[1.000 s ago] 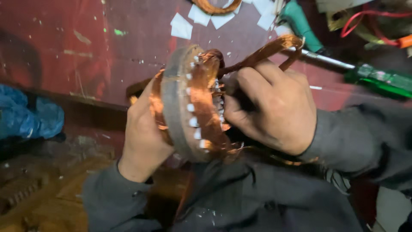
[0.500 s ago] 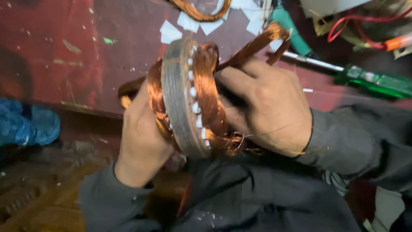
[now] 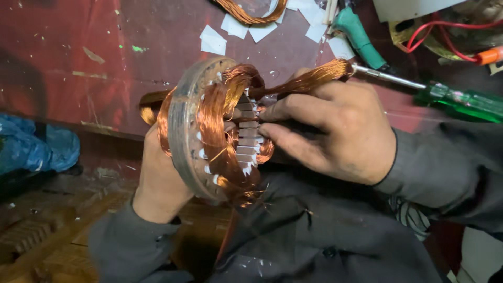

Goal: The person winds copper wire into the slots of a motor stator by hand, carefully arranging and tucking the strands into place. The person rotates the stator as needed to access different slots and continues winding until the visible slots are filled.

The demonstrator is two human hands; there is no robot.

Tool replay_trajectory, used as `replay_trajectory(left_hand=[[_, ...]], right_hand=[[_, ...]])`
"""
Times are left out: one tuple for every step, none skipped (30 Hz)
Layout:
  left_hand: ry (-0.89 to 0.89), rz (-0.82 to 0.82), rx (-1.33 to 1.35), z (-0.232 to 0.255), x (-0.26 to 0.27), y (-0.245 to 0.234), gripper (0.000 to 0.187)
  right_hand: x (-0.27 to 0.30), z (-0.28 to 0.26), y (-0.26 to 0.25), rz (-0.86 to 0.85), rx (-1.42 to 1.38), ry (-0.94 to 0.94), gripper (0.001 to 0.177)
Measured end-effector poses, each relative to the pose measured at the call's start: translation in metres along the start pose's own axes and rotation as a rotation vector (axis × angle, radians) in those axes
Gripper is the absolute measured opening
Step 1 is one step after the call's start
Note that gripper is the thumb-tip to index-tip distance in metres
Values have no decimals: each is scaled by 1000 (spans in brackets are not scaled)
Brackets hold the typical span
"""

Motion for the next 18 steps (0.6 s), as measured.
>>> replay_trajectory(left_hand=[[46, 2, -64, 1, 0, 1, 31], [60, -2, -40, 0, -1, 0, 30], [63, -5, -19, 0, 0, 0, 29], [66, -9, 2, 1, 0, -1, 28], [116, -15, -99, 3, 1, 1, 31], [167, -21, -201, 7, 1, 2, 33], [231, -22, -303, 12, -1, 4, 35], [285, -26, -326, 17, -4, 7, 36], [336, -27, -349, 21, -5, 10, 36], [387, -28, -373, 26, -6, 11, 37], [373, -28, -357, 27, -8, 11, 38], [359, -28, -341, 27, -11, 11, 40], [329, -32, -325, 26, -10, 11, 41], [344, -42, -332, 25, -8, 11, 39], [370, -53, -339, 26, -8, 11, 37], [396, -64, -346, 27, -8, 10, 34], [380, -78, -348, 27, -9, 9, 34], [363, -91, -350, 27, -9, 8, 34]], right_hand=[[0, -1, 1, -13, 30, 17, 18], [-1, 0, 4, -27, 59, 35, 17], [1, -1, 8, -43, 80, 57, 17], [3, -1, 11, -44, 95, 74, 18], [6, -1, 12, -47, 112, 94, 19], [8, -2, 14, -49, 130, 115, 21], [8, -2, 14, -56, 157, 140, 22], [8, -5, 14, -62, 184, 166, 23], [7, -8, 15, -71, 208, 190, 24], [5, -10, 13, -59, 217, 171, 28], [2, -11, 12, -49, 226, 153, 33], [-1, -10, 12, -39, 235, 134, 39], [0, -10, 13, -57, 226, 122, 36], [1, -8, 14, -75, 217, 111, 34], [-1, -4, 13, -86, 217, 97, 31], [-1, -3, 11, -93, 165, 57, 28], [-2, -2, 7, -97, 117, 13, 25], [-3, -1, 4, -100, 70, -32, 22]])
Point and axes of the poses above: each hand's wrist, its own x-axis away from the middle knuckle, its own y-axis out of the palm, z = x × y, the point moved 3 cm from there along -x, towards the middle knuckle, and after that the axes turned 14 degrees about x, right-handed, at the moved point
